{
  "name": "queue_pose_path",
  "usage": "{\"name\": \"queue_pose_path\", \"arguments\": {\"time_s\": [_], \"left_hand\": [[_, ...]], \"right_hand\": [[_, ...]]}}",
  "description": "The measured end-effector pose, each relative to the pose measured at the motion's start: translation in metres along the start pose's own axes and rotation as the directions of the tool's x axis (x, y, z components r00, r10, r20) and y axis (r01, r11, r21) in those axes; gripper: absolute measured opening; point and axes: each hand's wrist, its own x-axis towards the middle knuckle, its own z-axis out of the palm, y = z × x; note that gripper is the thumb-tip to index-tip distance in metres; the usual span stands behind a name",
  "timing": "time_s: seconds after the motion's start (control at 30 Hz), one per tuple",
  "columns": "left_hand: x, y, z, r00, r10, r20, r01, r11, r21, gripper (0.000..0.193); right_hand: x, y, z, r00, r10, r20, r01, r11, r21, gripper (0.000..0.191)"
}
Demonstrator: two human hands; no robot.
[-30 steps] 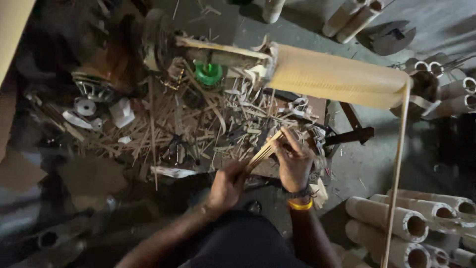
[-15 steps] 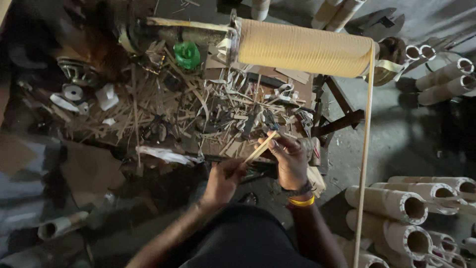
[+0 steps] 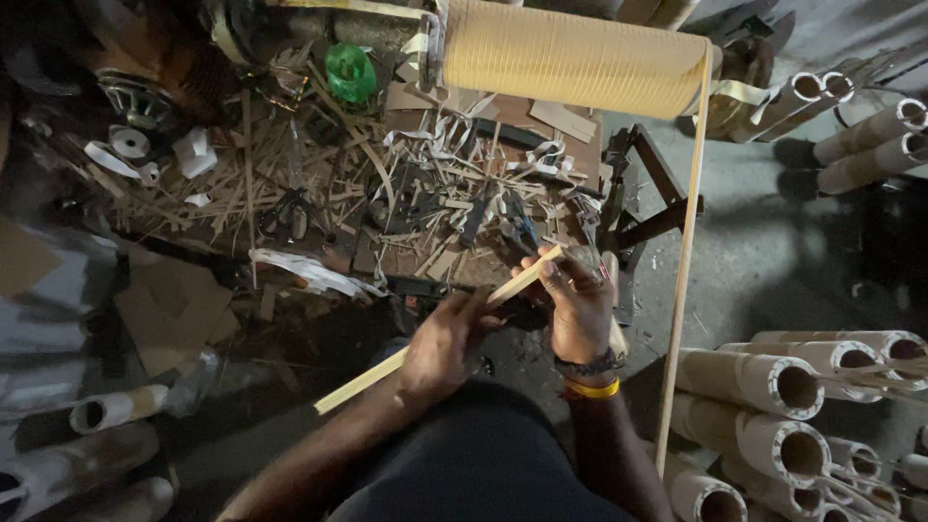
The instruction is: The person operates a manual winding machine to wrap a paper ribbon around a cylindrical core. They guide the ribbon with both hands, adjust the winding path, and insert wooden sticks into the core to secure the wound layers.
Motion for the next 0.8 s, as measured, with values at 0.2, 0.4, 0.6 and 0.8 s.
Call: {"name": "queue_pose_path", "arguments": {"time_s": [0.2,0.4,0.6,0.8], "left_hand": [[0.006,-0.030,0.012,0.954,0.293,0.064,-0.287,0.832,0.475,0.047],[0.011,-0.045,0.022,0.885,0.455,0.097,-0.407,0.656,0.635,0.062],[0.031,-0.038,0.037,0.898,0.422,0.125,-0.420,0.736,0.531,0.059],[0.055,-0.010,0.028,0.831,0.554,-0.049,-0.526,0.811,0.257,0.077]], "right_hand": [[-0.006,-0.015,0.006,1.000,0.017,0.010,-0.019,0.984,0.180,0.020],[-0.006,-0.011,0.009,0.987,-0.137,-0.085,0.138,0.990,0.009,0.015],[0.000,-0.007,-0.005,0.970,-0.174,-0.171,0.166,0.984,-0.061,0.023],[0.021,-0.011,-0.016,0.957,-0.195,-0.216,0.169,0.976,-0.136,0.039]]}}
